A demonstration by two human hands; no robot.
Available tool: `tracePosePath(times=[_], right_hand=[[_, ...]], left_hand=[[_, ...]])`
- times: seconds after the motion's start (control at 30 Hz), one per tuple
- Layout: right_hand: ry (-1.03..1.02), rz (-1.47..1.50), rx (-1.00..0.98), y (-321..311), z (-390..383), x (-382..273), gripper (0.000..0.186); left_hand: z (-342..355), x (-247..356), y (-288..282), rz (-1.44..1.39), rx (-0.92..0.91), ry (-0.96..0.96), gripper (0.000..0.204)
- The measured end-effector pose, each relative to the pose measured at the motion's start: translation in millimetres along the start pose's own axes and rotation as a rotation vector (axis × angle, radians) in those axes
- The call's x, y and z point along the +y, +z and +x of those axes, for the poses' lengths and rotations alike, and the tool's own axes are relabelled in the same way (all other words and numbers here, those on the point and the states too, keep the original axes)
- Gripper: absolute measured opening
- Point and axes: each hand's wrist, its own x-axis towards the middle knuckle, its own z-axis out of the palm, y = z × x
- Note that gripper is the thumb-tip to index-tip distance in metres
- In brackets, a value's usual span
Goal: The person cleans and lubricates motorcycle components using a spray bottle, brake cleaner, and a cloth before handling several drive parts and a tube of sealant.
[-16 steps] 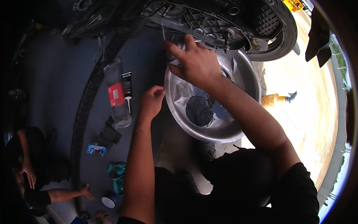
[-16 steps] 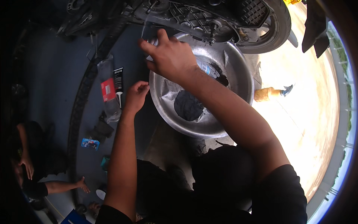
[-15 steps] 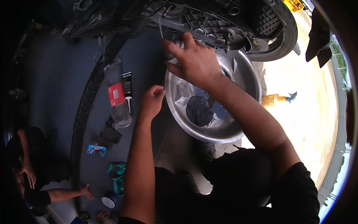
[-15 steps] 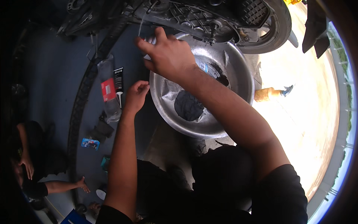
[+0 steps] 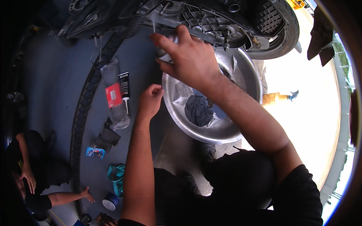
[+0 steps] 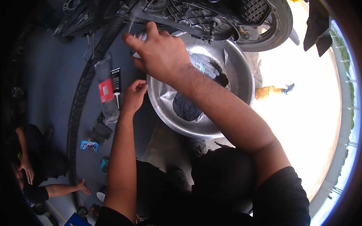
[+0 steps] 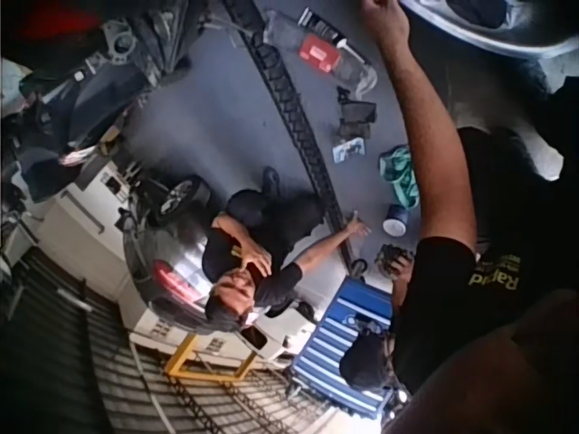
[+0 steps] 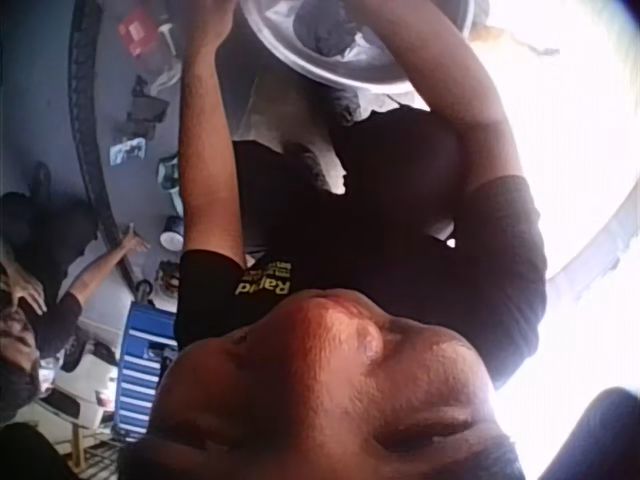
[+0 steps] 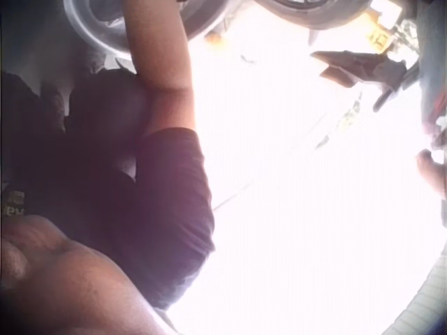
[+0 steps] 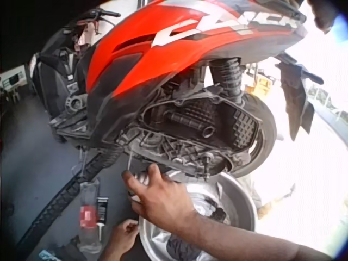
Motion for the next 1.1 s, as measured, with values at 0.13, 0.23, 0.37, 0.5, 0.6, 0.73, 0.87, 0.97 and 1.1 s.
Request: tracePosePath(times=[0.13, 0.23, 0.37, 0.5, 0.6, 0.73, 0.87, 0.97, 1.1], right_hand=[[0.012, 0.003, 0.004, -4.7, 1.7, 0.0, 0.062], [0.015, 0.001, 0.05, -7.3, 1.2, -2.2, 0.061], [0.045, -0.015, 0.069, -9.8, 3.5, 0.0, 0.06], [0.002, -0.035, 0.075, -4.7, 0.3, -2.1, 0.06], [0.003, -0.014, 0.029, -0.6, -5.0, -1.2, 0.061], [-0.012, -0.027, 0.004, 3.5, -12.6, 0.6, 0.06], [-0.011, 0.032, -0.016, 1.3, -10.8, -8.1, 0.059], [-0.038, 0.054, -0.004, 3.0, -6.4, -12.6, 0.06], [-0.005, 0.033, -0.032, 4.0, -8.5, -9.5, 0.059]], left_hand=[[0.7, -3.6, 1.4, 0.038, 0.008, 0.033, 0.019], [-0.4, -10.9, -3.1, -0.017, 0.011, 0.039, 0.018], [-1.1, -9.6, -6.6, -0.029, -0.013, 0.028, 0.017], [-1.6, -6.9, -4.2, -0.039, -0.011, 0.012, 0.017], [1.1, -5.6, -4.7, -0.032, -0.016, 0.019, 0.018], [1.8, -7.7, -5.2, -0.042, -0.031, 0.02, 0.019], [1.5, -9.1, -3.8, -0.055, -0.038, -0.003, 0.02], [1.3, -11.7, -4.0, -0.09, -0.02, 0.008, 0.021], [2.4, -10.2, -4.7, -0.113, -0.027, 0.004, 0.021]])
